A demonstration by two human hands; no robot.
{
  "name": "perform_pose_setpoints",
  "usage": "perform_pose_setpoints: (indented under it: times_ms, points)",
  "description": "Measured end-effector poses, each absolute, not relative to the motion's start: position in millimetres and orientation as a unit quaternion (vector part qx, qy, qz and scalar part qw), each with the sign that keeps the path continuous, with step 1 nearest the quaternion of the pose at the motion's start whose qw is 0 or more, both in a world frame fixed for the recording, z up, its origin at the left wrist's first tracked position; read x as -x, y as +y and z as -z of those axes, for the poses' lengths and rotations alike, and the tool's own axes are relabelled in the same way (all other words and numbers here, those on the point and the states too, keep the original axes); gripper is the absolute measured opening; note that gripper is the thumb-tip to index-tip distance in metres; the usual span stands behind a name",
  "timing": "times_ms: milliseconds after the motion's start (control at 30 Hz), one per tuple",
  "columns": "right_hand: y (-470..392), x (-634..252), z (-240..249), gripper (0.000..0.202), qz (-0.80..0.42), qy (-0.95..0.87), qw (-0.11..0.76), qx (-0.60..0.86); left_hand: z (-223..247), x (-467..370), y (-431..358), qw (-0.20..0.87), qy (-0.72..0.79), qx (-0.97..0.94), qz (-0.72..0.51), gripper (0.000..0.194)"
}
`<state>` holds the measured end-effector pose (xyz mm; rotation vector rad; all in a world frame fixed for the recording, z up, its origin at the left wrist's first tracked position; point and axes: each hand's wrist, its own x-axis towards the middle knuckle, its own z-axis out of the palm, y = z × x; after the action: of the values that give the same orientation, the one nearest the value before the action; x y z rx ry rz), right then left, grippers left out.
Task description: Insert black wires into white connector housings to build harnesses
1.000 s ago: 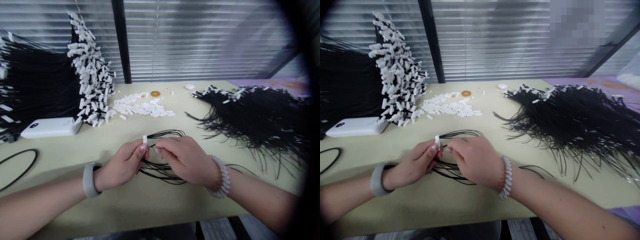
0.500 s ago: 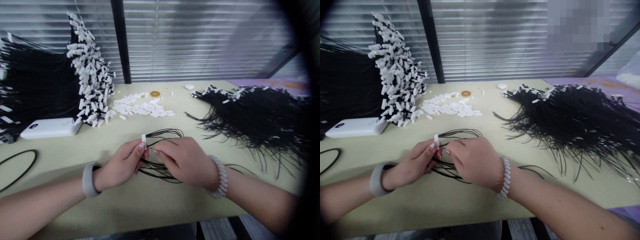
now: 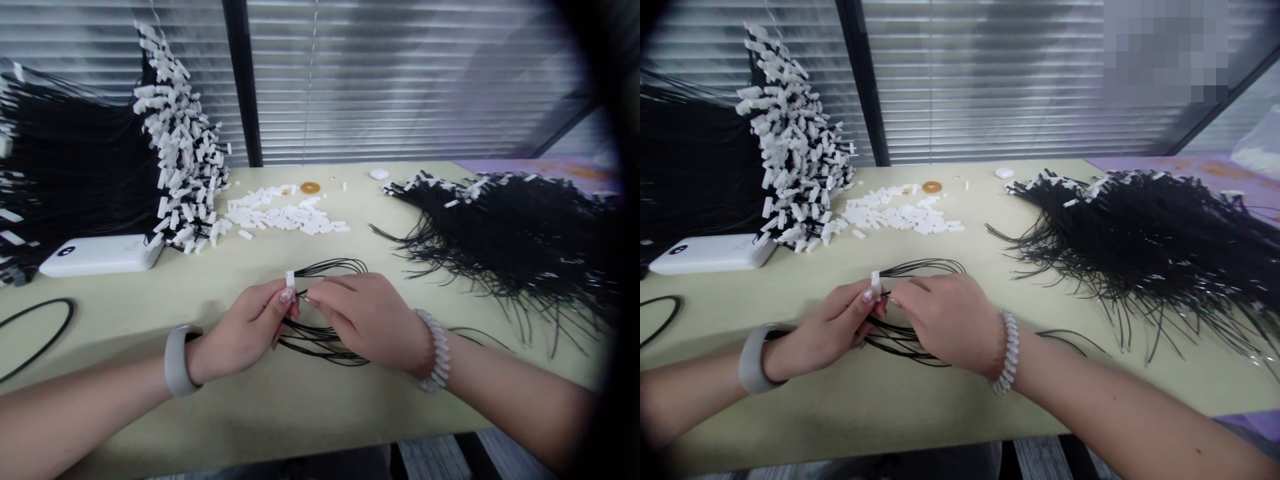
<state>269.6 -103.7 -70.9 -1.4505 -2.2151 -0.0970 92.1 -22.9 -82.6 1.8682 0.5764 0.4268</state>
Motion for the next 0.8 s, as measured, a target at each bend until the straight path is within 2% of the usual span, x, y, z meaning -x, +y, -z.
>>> perform_pose_setpoints:
  times_ms: [300, 467, 633, 800]
  points:
    - [-101, -269, 76, 0.013, 0.169, -0.831, 0.168, 0.503, 79, -95, -22, 0.473, 0.194, -0.842, -0.170, 0.033]
    - [-101, -268, 74, 0.014, 0.166, -0.821, 0.169, 0.520, 80, -95, -22, 0.482, 0.210, -0.833, -0.169, 0.034]
    - [-99, -279, 67, 0.015, 0.135, -0.786, 0.224, 0.560, 81, -94, -24, 0.542, 0.318, -0.747, -0.216, 0.037]
    - [-94, -305, 53, 0.015, 0.125, -0.703, 0.323, 0.621, 85, -98, -20, 0.590, 0.367, -0.632, -0.344, 0.036]
